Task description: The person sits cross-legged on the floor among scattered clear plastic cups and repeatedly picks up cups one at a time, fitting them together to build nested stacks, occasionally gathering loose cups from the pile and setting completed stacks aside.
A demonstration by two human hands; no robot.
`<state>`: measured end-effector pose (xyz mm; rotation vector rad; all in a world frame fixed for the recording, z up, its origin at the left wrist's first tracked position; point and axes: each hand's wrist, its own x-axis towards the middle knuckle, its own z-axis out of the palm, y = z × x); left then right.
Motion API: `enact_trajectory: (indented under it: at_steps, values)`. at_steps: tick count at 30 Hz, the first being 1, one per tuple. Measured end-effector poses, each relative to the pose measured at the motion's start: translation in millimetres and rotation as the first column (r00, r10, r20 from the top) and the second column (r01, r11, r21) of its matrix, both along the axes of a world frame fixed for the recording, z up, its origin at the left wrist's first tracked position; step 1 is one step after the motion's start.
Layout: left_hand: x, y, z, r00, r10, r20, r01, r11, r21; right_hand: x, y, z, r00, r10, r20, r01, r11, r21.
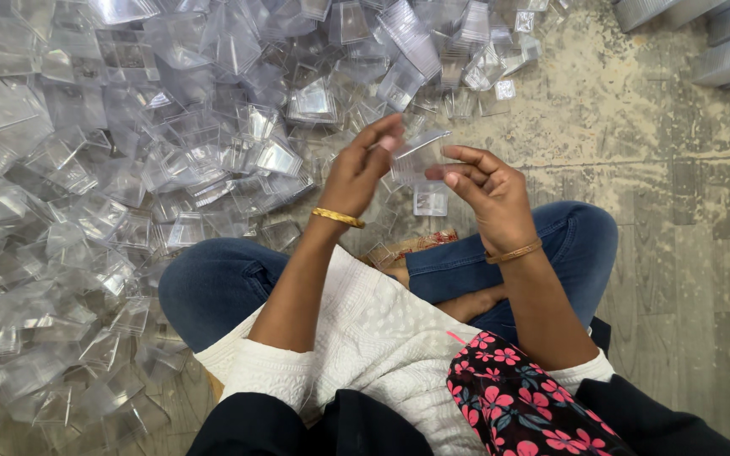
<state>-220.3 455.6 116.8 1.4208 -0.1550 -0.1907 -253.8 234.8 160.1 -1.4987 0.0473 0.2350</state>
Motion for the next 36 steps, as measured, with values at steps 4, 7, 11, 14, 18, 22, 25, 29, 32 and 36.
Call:
enact_trajectory:
  at_steps: [4,7,11,14,18,22,25,29,32,36]
  values:
    - [4,2,-13,0.962,-0.028,-0.270,0.010,0.998,-0.069,-1,0,5,1.000,0.008,-0.007,-0.008,1.000,0.000]
    - [2,-2,-18,0.970,-0.082,-0.230,0.081,0.997,-0.015,-1,0,5,1.000,0.021,-0.010,-0.021,1.000,-0.011]
    - [0,-2,-18,0.974,-0.101,-0.205,0.094,0.995,-0.043,-1,0,4,1.000,-0.003,-0.029,0.003,1.000,-0.010]
    - [2,2,-14,0.966,-0.073,-0.247,0.066,0.997,-0.035,-1,-2,4,1.000,-0.014,-0.009,0.014,0.999,-0.037]
    - [5,8,-6,0.957,-0.024,-0.290,0.024,1.000,-0.005,0,-3,2,0.999,-0.045,-0.005,0.045,0.999,-0.013]
    - [6,17,3,0.934,0.342,0.099,-0.321,0.686,0.653,1,-5,1,0.998,-0.068,0.018,0.068,0.998,0.005]
    - [3,12,5,0.785,0.359,0.505,-0.603,0.629,0.490,1,-3,-3,0.998,-0.070,0.000,0.070,0.997,0.019]
    - [-1,-7,0,0.984,0.178,-0.028,-0.169,0.966,0.194,3,2,-10,0.999,-0.046,-0.016,0.047,0.997,0.061]
    - [-2,-9,-6,0.990,0.061,-0.128,-0.054,0.997,0.055,4,4,-13,0.994,-0.092,-0.056,0.093,0.996,0.016]
    - [2,-1,-11,0.977,0.149,-0.153,-0.138,0.987,0.077,5,0,-11,0.995,-0.101,-0.026,0.101,0.995,0.008]
